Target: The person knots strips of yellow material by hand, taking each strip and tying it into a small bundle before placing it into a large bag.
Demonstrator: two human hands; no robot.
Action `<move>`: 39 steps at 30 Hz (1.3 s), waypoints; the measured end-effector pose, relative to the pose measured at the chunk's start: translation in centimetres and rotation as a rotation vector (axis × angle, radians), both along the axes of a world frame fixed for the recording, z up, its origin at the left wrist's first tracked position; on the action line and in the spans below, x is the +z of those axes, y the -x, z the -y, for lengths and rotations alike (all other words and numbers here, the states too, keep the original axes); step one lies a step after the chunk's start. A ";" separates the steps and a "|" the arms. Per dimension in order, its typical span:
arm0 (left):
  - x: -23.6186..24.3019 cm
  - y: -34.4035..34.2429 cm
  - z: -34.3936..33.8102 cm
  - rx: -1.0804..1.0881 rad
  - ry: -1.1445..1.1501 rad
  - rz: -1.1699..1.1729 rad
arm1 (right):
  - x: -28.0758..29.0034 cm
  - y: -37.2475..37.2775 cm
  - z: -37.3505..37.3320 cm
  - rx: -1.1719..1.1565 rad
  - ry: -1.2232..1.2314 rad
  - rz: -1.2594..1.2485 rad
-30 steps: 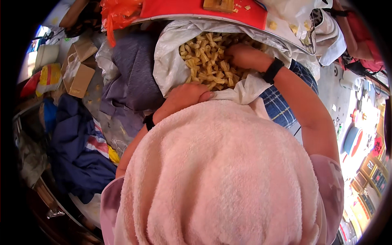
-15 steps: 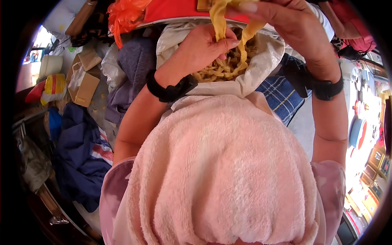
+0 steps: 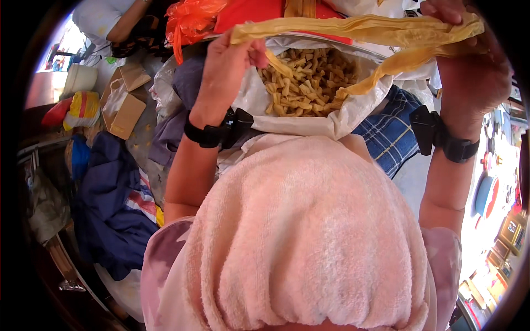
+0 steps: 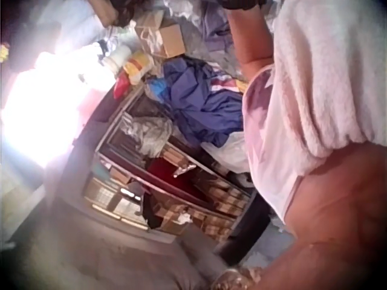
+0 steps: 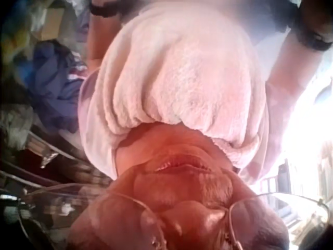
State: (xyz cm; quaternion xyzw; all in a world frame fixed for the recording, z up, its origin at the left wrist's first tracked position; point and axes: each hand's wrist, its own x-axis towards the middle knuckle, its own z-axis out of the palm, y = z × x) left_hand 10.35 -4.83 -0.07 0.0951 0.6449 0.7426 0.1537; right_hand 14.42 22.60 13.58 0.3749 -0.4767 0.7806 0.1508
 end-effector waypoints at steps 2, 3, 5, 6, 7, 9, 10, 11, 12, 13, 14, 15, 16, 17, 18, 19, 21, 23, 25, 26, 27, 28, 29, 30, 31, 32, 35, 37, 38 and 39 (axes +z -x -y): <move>3.4 0.1 0.4 0.125 -0.330 -0.195 | -0.9 -0.1 0.1 0.023 -0.024 0.052; 4.4 0.4 0.8 0.134 -0.326 -0.201 | -1.2 0.0 -0.2 0.162 -0.105 0.201; 6.2 0.9 2.1 -0.069 -0.602 -0.459 | -3.6 0.8 -0.6 0.240 -0.285 0.469; 6.5 1.3 1.3 -0.064 -0.598 -0.464 | -5.4 1.2 -0.1 0.153 -0.401 0.577; 6.9 1.5 -0.5 -0.289 -1.038 -0.409 | -6.6 1.2 0.5 0.075 -0.516 0.685; 9.2 0.4 -1.0 -0.080 -0.714 -0.575 | -8.8 1.3 1.9 -0.016 -0.810 0.780; 10.4 -0.3 -1.1 0.026 -0.545 -0.641 | -9.9 1.4 2.5 -0.015 -0.980 0.774; 10.5 -0.3 -1.6 0.001 -0.520 -0.669 | -11.4 1.4 3.1 0.059 -0.977 0.840; 10.6 -0.6 -1.8 -0.025 -0.514 -0.659 | -12.8 1.6 3.9 0.142 -0.974 0.898; 10.4 -0.7 -2.0 -0.055 -0.510 -0.643 | -14.5 1.8 4.8 0.141 -0.975 0.893; 10.5 -0.9 -2.5 -0.091 -0.510 -0.630 | -15.8 1.7 5.5 0.175 -0.933 0.955; 10.2 -1.0 -2.5 -0.142 -0.536 -0.544 | -16.3 1.7 6.0 0.218 -0.891 1.014; 10.0 -1.2 -2.2 -0.165 -0.504 -0.523 | -16.3 1.8 5.9 0.216 -0.892 1.011; 9.9 -1.4 -1.9 -0.190 -0.474 -0.501 | -16.1 1.9 5.7 0.191 -0.861 0.954; 9.6 -1.7 -1.5 -0.210 -0.439 -0.477 | -15.8 2.0 5.6 0.171 -0.834 0.895; 8.8 -1.7 -1.1 -0.150 -0.254 -0.478 | -15.0 2.3 5.1 0.166 -0.694 0.802; 7.4 -2.0 -0.9 0.037 0.200 -0.503 | -11.9 2.2 4.2 0.073 -0.594 0.724; 5.3 -2.1 -0.2 -0.033 0.393 -0.530 | -9.7 1.6 3.3 -0.031 -0.490 0.634; 3.9 -2.4 0.1 -0.229 0.682 -0.565 | -8.6 0.9 2.3 -0.271 -0.493 0.474; 3.3 -2.6 0.2 -0.358 0.777 -0.581 | -8.1 0.5 2.2 -0.280 -0.494 0.464; 2.5 -2.4 -0.1 -0.470 0.757 -0.720 | -7.7 -0.1 2.3 -0.369 -0.536 0.427; 2.1 -2.7 -0.2 -0.505 0.707 -0.713 | -7.3 -0.4 2.5 -0.457 -0.576 0.389; 2.2 -2.9 0.0 -0.501 0.675 -0.651 | -7.4 -0.4 3.0 -0.513 -0.556 0.332; 2.9 -3.1 -0.3 -0.502 0.640 -0.590 | -7.6 -0.5 3.4 -0.542 -0.583 0.329; 3.0 -3.0 -0.5 -0.500 0.640 -0.603 | -7.9 -0.4 3.6 -0.560 -0.636 0.209; 2.9 -2.9 -0.7 -0.356 0.505 -0.428 | -8.3 -0.4 3.8 -0.575 -0.688 0.090; 2.6 -2.8 -1.1 -0.081 0.370 -0.308 | -9.0 -0.7 5.1 -0.670 -0.838 -0.116; 2.5 -3.1 -1.3 0.084 0.457 -0.408 | -8.9 -0.9 5.7 -0.698 -0.892 -0.170; 2.6 -3.1 -1.4 0.095 0.461 -0.409 | -9.1 -0.8 5.9 -0.719 -0.935 -0.258; 2.7 -3.0 -1.4 0.132 0.534 -0.530 | -9.3 -0.8 6.1 -0.743 -0.978 -0.346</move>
